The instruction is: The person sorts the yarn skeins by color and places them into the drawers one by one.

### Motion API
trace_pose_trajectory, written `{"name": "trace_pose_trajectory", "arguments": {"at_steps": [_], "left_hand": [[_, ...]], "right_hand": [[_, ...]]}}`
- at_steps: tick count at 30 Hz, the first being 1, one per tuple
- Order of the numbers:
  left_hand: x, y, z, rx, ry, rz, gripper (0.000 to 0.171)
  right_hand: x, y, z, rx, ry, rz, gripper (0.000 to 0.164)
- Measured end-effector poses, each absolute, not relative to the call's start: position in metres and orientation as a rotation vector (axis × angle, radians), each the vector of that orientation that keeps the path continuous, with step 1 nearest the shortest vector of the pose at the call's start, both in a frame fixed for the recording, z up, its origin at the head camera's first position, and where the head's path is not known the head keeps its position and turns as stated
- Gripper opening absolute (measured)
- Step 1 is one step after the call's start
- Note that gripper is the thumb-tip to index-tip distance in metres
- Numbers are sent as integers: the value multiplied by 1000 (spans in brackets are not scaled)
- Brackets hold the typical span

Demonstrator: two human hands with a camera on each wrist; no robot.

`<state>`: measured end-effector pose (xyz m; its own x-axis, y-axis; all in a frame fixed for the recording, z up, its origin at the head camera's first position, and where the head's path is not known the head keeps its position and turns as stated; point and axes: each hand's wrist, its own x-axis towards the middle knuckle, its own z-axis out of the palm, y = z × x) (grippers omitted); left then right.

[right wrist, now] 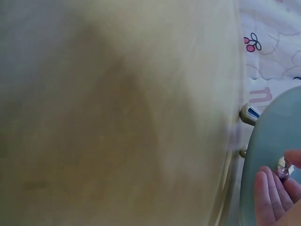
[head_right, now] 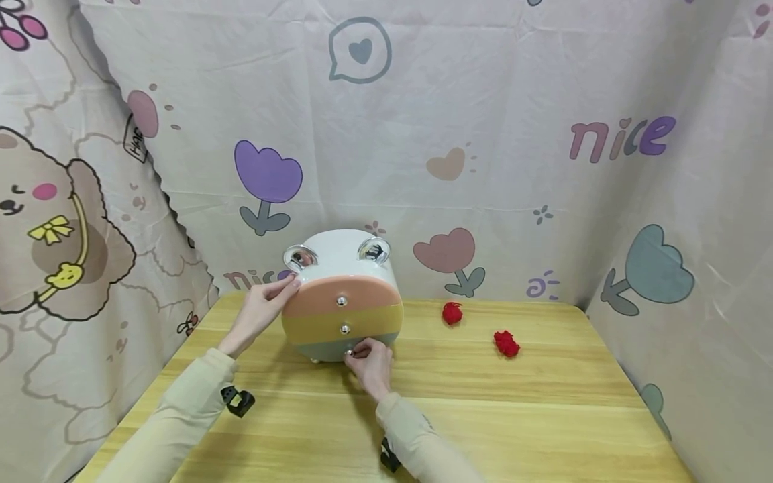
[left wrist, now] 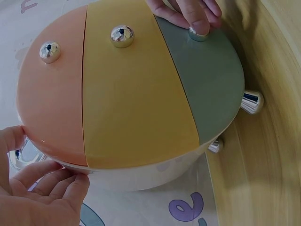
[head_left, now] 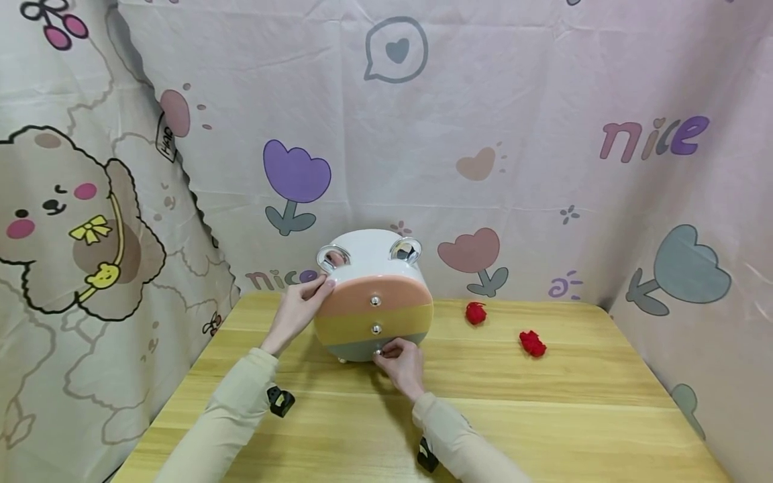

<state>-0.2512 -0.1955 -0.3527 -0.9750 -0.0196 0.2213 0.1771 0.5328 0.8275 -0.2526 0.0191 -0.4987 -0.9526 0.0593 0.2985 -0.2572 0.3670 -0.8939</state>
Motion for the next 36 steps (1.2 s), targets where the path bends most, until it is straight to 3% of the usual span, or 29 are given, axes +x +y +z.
{"name": "trace_pose_trajectory", "arguments": {"at_steps": [17, 36], "left_hand": [[-251, -195, -352, -125, -2571, -1371, 57], [-251, -196, -351, -133, -2585, -1376, 58]], "right_hand": [[-249, 18, -495, 147, -2393, 1575, 10], [-220, 33, -496, 244, -2397, 1698, 15]]}}
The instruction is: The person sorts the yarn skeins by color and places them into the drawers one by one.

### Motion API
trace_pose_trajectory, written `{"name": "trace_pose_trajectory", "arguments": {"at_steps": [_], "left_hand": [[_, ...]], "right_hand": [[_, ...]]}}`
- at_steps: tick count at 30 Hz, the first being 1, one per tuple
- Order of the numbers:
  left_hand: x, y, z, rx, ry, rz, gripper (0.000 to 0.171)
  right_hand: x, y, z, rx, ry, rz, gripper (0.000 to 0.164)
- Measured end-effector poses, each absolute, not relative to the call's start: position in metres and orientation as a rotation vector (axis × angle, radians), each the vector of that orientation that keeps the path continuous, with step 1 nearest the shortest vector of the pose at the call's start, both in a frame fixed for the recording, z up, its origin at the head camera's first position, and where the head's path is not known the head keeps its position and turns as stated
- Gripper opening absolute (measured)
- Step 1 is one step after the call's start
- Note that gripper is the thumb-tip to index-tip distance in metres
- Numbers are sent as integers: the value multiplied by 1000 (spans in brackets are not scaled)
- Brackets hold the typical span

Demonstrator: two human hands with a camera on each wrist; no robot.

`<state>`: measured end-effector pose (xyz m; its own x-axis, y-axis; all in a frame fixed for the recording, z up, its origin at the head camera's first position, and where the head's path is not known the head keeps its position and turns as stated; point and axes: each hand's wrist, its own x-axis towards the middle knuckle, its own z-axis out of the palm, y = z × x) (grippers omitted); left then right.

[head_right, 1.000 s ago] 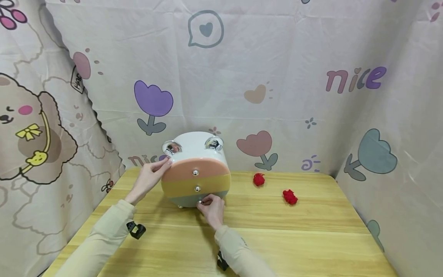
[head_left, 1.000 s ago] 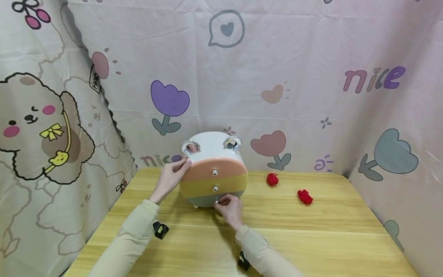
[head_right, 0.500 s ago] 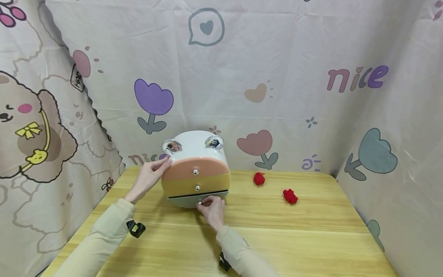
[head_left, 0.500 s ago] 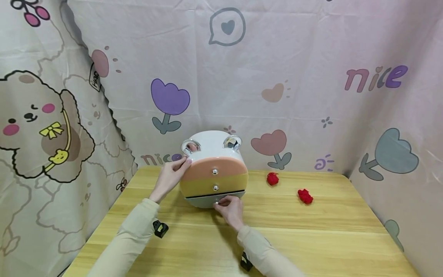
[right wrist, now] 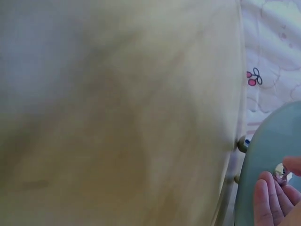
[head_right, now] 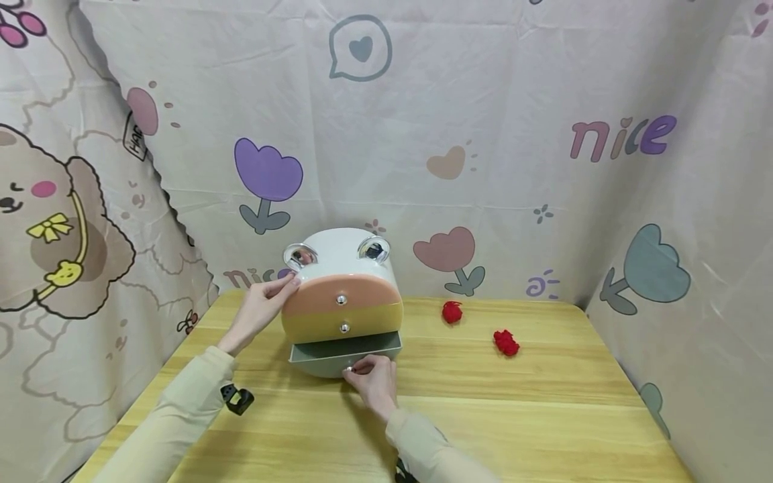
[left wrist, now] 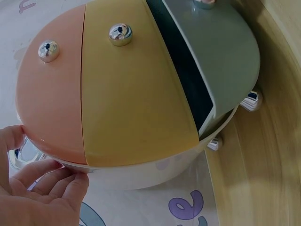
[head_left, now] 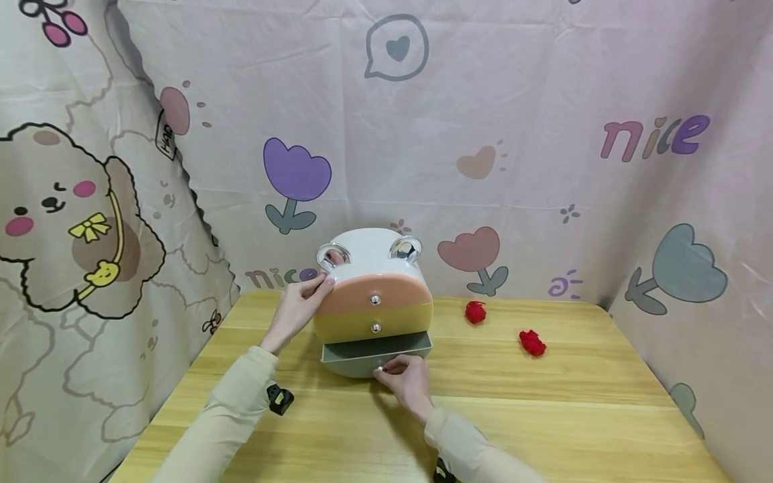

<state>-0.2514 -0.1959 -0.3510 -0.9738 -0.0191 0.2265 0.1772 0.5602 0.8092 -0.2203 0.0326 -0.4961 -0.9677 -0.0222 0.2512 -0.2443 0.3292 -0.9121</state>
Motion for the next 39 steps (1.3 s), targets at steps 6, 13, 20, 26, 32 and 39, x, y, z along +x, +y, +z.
{"name": "trace_pose_trajectory", "arguments": {"at_steps": [6, 13, 20, 26, 32, 39], "left_hand": [[-253, -196, -351, -147, -2577, -1374, 59], [-253, -195, -351, -144, -2579, -1347, 58], [-254, -195, -350, -135, -2578, -1345, 58], [-253, -195, -350, -131, -2581, -1346, 58], [-253, -196, -351, -128, -2580, -1363, 59], [-253, -196, -352, -126, -2585, -1370, 59]], "right_hand": [[-210, 39, -496, 239, -2420, 1762, 15], [-198, 46, -494, 260, -2450, 1829, 17], [-192, 51, -495, 277, -2466, 1800, 18], [-188, 53, -496, 295, -2481, 1779, 18], [-187, 53, -495, 294, -2485, 1770, 18], [-187, 56, -495, 337, -2484, 1788, 18]]}}
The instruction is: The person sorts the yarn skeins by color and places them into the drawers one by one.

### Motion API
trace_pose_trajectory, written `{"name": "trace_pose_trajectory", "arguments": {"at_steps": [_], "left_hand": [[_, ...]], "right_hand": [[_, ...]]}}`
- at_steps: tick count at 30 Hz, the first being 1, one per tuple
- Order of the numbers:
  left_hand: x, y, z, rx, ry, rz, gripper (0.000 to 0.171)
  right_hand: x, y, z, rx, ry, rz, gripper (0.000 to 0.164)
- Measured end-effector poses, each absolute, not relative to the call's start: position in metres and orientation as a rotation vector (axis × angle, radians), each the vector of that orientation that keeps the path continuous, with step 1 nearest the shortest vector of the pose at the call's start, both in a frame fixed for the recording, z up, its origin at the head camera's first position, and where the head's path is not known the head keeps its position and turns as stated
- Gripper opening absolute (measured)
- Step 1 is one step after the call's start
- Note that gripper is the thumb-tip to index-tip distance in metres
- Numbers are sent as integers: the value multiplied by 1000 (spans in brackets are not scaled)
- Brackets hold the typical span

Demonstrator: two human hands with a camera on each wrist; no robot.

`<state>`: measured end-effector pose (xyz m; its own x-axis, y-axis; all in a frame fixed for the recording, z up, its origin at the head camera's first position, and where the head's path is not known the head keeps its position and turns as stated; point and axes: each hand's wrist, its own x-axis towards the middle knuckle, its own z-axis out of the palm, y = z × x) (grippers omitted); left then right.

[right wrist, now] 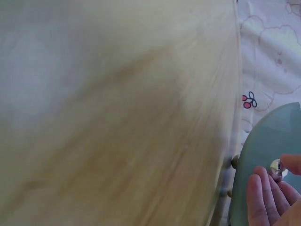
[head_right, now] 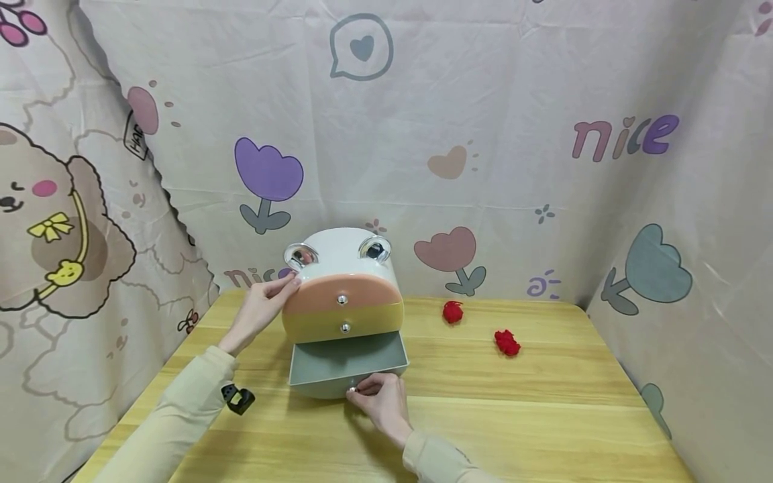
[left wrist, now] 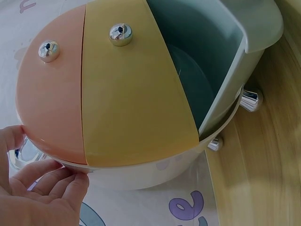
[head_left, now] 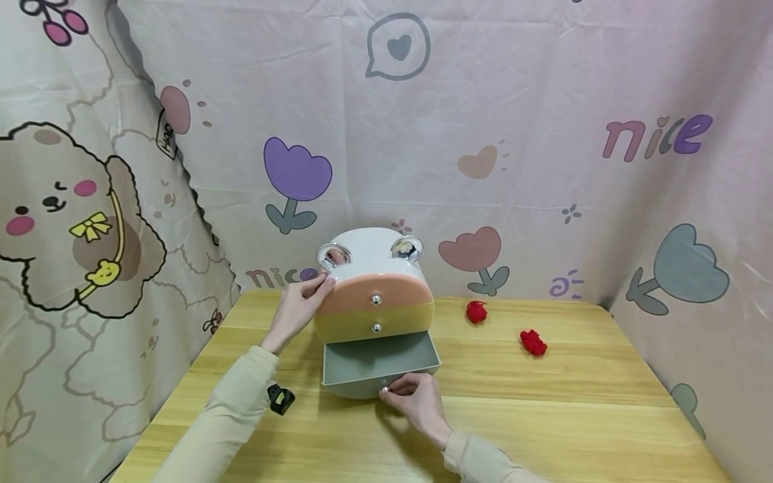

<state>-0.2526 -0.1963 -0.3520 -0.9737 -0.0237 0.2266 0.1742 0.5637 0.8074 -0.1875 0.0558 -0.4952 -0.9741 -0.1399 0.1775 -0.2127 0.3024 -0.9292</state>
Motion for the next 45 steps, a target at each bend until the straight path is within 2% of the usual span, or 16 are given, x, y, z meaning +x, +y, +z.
{"name": "trace_pose_trajectory", "arguments": {"at_steps": [7, 25, 38, 45], "left_hand": [[-252, -196, -352, -120, -2583, -1385, 59], [-252, -196, -351, -107, -2578, -1380, 59], [-252, -196, -353, -116, -2579, -1375, 58], [-252, -196, -352, -117, -2579, -1379, 59]], "right_hand": [[-187, 65, -493, 367, -2470, 1927, 20], [-200, 102, -463, 209, -2123, 2164, 20], [-224, 129, -469, 210, -1970, 2244, 25], [-242, 146, -475, 63, -1839, 2319, 24]]}}
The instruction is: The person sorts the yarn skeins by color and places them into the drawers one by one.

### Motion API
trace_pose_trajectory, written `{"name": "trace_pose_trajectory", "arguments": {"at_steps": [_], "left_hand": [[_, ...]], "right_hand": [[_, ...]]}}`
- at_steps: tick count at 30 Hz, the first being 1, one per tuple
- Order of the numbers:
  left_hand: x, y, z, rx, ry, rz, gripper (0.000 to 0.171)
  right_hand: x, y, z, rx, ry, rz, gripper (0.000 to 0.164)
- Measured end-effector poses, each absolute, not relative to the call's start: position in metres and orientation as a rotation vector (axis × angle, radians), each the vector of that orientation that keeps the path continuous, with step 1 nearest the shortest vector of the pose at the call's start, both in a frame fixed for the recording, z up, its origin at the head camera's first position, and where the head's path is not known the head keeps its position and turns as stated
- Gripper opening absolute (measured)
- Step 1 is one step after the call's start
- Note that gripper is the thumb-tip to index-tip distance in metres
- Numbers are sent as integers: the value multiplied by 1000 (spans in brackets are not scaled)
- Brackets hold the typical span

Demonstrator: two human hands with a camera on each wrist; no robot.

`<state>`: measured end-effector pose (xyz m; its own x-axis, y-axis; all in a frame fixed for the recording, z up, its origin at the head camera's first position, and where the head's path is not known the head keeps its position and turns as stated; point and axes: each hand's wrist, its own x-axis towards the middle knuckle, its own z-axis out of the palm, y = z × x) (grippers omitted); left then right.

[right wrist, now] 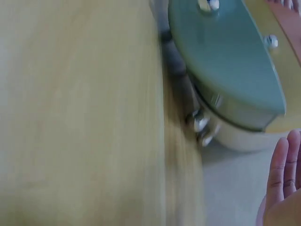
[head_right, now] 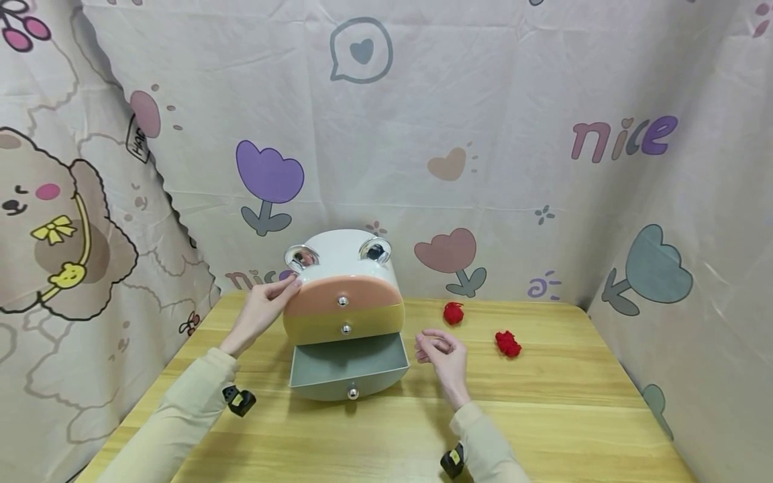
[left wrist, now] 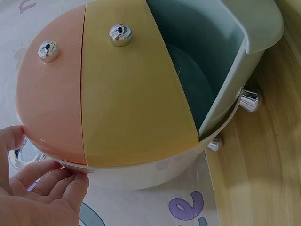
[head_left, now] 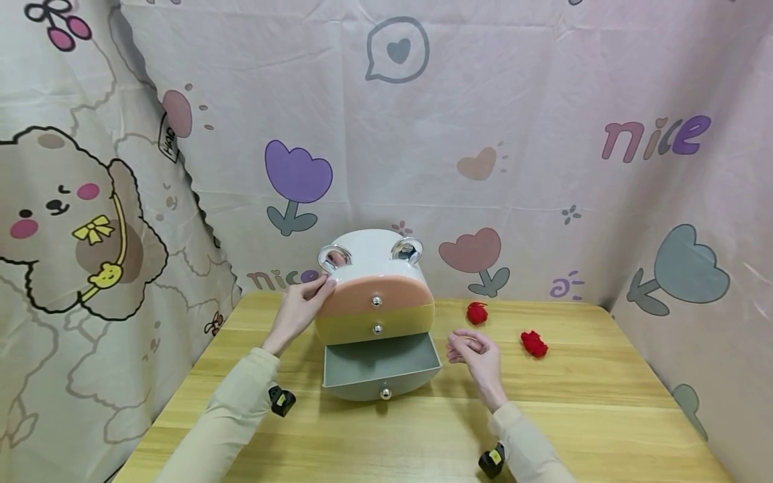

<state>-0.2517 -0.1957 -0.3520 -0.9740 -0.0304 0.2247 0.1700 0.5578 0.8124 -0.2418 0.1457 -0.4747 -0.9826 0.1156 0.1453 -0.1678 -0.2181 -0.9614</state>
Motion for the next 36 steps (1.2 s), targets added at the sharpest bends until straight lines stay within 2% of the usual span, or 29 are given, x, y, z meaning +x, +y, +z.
{"name": "trace_pose_trajectory", "arguments": {"at_steps": [4, 7, 17, 24, 36], "left_hand": [[-252, -195, -352, -126, -2575, -1372, 59], [-252, -195, -352, -126, -2576, -1372, 59], [-251, -195, -351, -113, -2583, -1363, 59], [-252, -195, -352, -116, -2560, -1362, 56], [-252, -194, -353, -125, -2557, -1366, 56]], "right_hand": [[-253, 155, -482, 37, -1761, 2347, 16], [-261, 162, -488, 2, -1717, 2368, 16], [-286, 180, -496, -233, -1615, 2370, 28], [-302, 189, -500, -327, -1751, 2210, 49], [-330, 196, -504, -443, -2021, 1897, 55]]}}
